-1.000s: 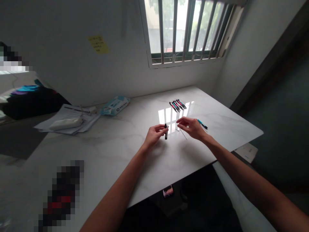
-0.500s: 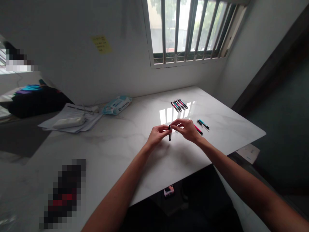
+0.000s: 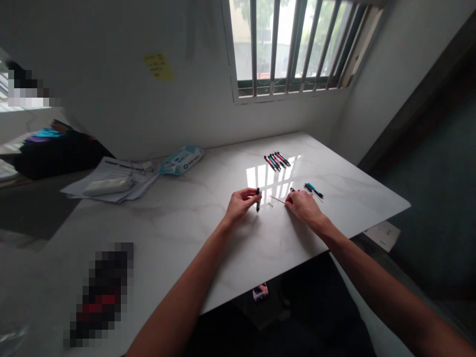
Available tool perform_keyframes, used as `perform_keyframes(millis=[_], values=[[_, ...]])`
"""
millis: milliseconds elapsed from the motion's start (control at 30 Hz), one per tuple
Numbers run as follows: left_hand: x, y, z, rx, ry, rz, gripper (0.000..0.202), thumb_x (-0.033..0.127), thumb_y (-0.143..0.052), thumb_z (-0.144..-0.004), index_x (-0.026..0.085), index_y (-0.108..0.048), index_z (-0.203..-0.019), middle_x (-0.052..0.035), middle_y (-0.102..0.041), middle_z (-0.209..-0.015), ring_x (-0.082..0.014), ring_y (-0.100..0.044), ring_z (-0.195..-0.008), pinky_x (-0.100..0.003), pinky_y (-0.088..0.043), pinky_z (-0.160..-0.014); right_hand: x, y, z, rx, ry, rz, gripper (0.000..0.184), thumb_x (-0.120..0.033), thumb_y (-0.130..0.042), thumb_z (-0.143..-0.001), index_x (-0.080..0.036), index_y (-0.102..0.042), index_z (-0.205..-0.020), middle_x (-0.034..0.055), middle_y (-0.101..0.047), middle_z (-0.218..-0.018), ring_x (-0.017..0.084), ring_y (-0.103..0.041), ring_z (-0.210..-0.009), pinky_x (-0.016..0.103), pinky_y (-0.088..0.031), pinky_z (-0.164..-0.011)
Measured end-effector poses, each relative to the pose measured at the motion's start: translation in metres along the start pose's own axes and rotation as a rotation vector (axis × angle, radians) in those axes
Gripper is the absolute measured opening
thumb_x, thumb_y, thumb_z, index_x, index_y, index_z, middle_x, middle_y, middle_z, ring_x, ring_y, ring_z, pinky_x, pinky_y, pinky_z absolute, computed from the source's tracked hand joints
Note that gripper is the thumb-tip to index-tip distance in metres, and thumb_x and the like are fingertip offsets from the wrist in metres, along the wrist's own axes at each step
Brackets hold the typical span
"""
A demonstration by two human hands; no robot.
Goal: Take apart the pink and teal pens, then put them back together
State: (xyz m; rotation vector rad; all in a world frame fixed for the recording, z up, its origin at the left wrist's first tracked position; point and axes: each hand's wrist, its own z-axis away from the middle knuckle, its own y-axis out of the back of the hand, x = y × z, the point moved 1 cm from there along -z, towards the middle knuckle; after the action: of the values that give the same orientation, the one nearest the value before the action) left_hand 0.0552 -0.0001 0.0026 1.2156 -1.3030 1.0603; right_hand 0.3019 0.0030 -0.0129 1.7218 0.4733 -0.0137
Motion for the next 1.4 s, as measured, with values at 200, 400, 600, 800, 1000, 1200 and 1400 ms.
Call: perform_keyframes(millis=[200,400,600,800,1000,1200,1400], values=[[0.002,-0.001,0.002,0.004,0.014,0.004,0.044,0.048,-0.091,-0.066,0.017,-0.081,-0.095,-0.0086,-0.079,-0.091,-0.0222,-0.071,-0.083,-0.035,-0.055,-0.081,-0.010,0.013,-0.015,0.017,0.000,-0.248,0.014,-0.022,-0.063,-0.096,-0.019,-0.077,-0.093,0.0110,-0.079,-0.091,0.023,-0.072,-0.082,0.031,-0.051,-0.075],[0.001,-0.003,0.002,-0.040,0.008,0.013,0.045,0.050,-0.091,-0.066,0.016,-0.081,-0.093,-0.0092,-0.079,-0.091,-0.0220,-0.071,-0.083,-0.034,-0.055,-0.080,-0.028,0.027,-0.031,0.085,0.055,-0.858,0.029,-0.034,-0.065,-0.094,-0.019,-0.073,-0.118,0.0063,-0.078,-0.098,0.018,-0.070,-0.079,0.031,-0.055,-0.073],[0.002,-0.005,0.004,-0.061,0.002,0.016,0.044,0.050,-0.090,-0.068,0.017,-0.081,-0.095,-0.0089,-0.079,-0.092,-0.0220,-0.071,-0.084,-0.034,-0.055,-0.081,-0.048,0.031,-0.039,0.103,0.095,-1.196,0.032,-0.048,-0.079,-0.083,-0.018,-0.072,-0.093,0.0062,-0.078,-0.089,0.019,-0.073,-0.079,0.033,-0.060,-0.079],[0.002,-0.005,0.005,-0.063,-0.018,0.005,0.044,0.053,-0.089,-0.069,0.017,-0.081,-0.095,-0.0086,-0.079,-0.093,-0.0227,-0.071,-0.084,-0.035,-0.055,-0.081,-0.053,0.024,-0.039,0.043,0.122,-1.019,0.026,-0.045,-0.076,-0.087,-0.019,-0.077,-0.092,0.0072,-0.080,-0.092,0.021,-0.076,-0.086,0.034,-0.060,-0.082],[0.004,0.001,0.001,0.001,-0.019,0.036,0.046,0.052,-0.092,-0.066,0.017,-0.081,-0.095,-0.0085,-0.079,-0.094,-0.0237,-0.072,-0.088,-0.035,-0.055,-0.082,-0.042,0.019,-0.032,-0.052,0.151,-0.865,0.033,-0.046,-0.075,-0.090,-0.021,-0.079,-0.110,0.0078,-0.081,-0.105,0.022,-0.076,-0.092,0.033,-0.059,-0.081],[0.008,0.016,-0.006,0.155,-0.009,0.031,0.051,0.056,-0.092,-0.063,0.018,-0.080,-0.095,-0.0088,-0.079,-0.097,-0.0218,-0.071,-0.087,-0.032,-0.053,-0.078,-0.044,0.001,-0.018,-0.159,0.116,-0.486,0.007,-0.027,-0.081,-0.084,-0.021,-0.082,-0.088,0.0055,-0.078,-0.080,0.020,-0.071,-0.070,0.031,-0.052,-0.068],[0.008,0.035,-0.010,0.195,0.054,0.094,0.057,0.055,-0.092,-0.061,0.015,-0.079,-0.100,-0.0091,-0.077,-0.093,-0.0203,-0.070,-0.081,-0.035,-0.056,-0.081,-0.043,-0.016,-0.042,-0.122,0.229,-0.468,0.005,-0.019,-0.076,-0.086,-0.019,-0.081,-0.085,0.0044,-0.076,-0.078,0.016,-0.066,-0.068,0.027,-0.048,-0.067]])
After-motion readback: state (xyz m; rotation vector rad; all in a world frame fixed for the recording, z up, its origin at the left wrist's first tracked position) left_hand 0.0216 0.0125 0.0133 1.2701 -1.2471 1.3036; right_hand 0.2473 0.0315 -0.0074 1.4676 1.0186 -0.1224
